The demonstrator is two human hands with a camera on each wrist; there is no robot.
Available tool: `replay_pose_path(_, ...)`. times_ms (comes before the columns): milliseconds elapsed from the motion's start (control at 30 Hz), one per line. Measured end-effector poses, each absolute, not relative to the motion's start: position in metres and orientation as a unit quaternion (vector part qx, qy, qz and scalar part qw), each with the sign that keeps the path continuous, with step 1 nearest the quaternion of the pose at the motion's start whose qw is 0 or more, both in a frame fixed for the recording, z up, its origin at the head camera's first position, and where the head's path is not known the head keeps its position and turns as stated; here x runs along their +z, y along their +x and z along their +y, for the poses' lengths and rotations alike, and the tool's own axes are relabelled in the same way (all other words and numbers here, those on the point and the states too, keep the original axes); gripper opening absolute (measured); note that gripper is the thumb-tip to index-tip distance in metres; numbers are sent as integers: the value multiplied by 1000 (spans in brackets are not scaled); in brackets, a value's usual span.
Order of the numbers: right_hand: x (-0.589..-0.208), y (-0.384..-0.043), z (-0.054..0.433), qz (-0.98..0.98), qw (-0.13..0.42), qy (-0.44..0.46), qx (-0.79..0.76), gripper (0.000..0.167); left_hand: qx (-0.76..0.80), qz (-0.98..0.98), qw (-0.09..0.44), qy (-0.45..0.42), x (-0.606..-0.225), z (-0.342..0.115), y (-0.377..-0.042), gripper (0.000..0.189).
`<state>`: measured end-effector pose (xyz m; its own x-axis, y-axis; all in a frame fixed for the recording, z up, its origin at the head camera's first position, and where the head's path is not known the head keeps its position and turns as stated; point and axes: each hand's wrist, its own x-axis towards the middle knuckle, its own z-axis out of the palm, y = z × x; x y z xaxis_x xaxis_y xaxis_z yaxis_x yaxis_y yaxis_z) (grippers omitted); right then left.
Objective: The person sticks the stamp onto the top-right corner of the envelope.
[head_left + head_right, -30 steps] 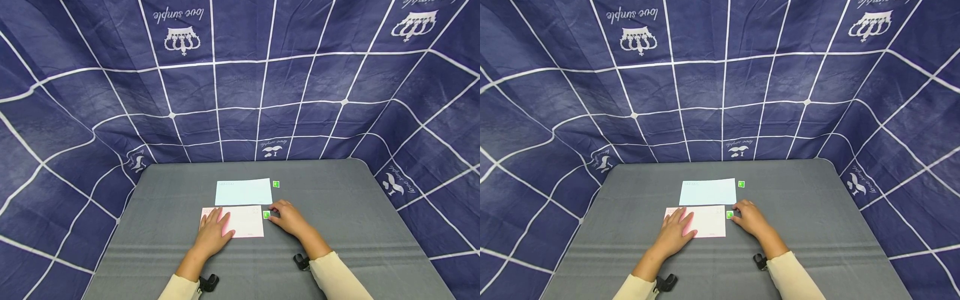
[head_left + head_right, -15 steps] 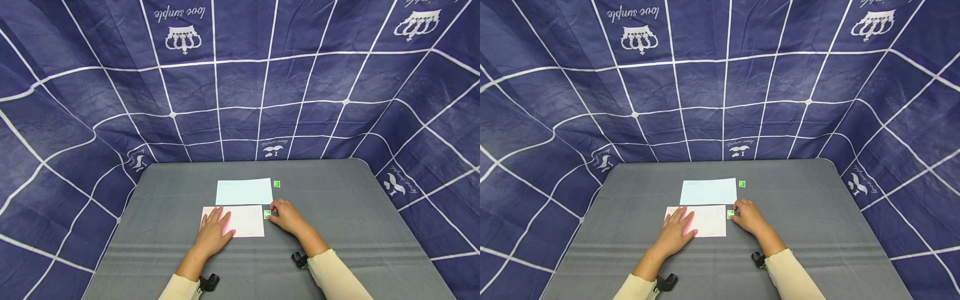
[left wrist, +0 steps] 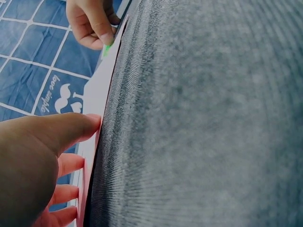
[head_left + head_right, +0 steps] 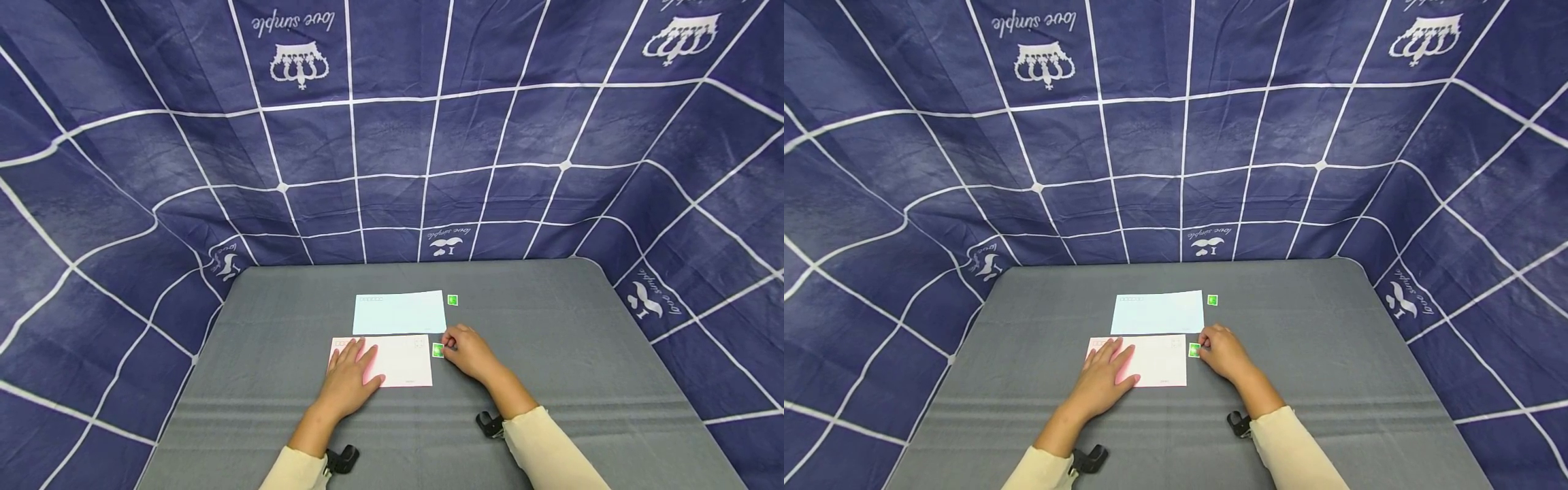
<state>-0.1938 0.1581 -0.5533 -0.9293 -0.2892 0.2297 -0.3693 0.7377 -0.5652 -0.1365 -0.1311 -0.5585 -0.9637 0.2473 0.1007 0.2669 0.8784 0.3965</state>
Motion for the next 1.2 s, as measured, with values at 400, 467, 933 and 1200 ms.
replay_pose_path(400, -546, -195, 156, -929, 28, 127, 347, 14, -215, -968, 23, -126, -560, -130, -136, 63)
replay_pose_path(467, -544, -196, 155, -929, 13, 121, 349, 14, -216, -968, 22, -124, -561, -130, -136, 63)
replay_pose_path(933, -536, -202, 142, -918, -4, 137, 372, 10, -215, -969, 18, -119, -561, -128, -137, 63)
replay_pose_path(1200, -535, -205, 132, -914, -15, 150, 378, 10, -216, -968, 22, -123, -561, -127, -137, 63)
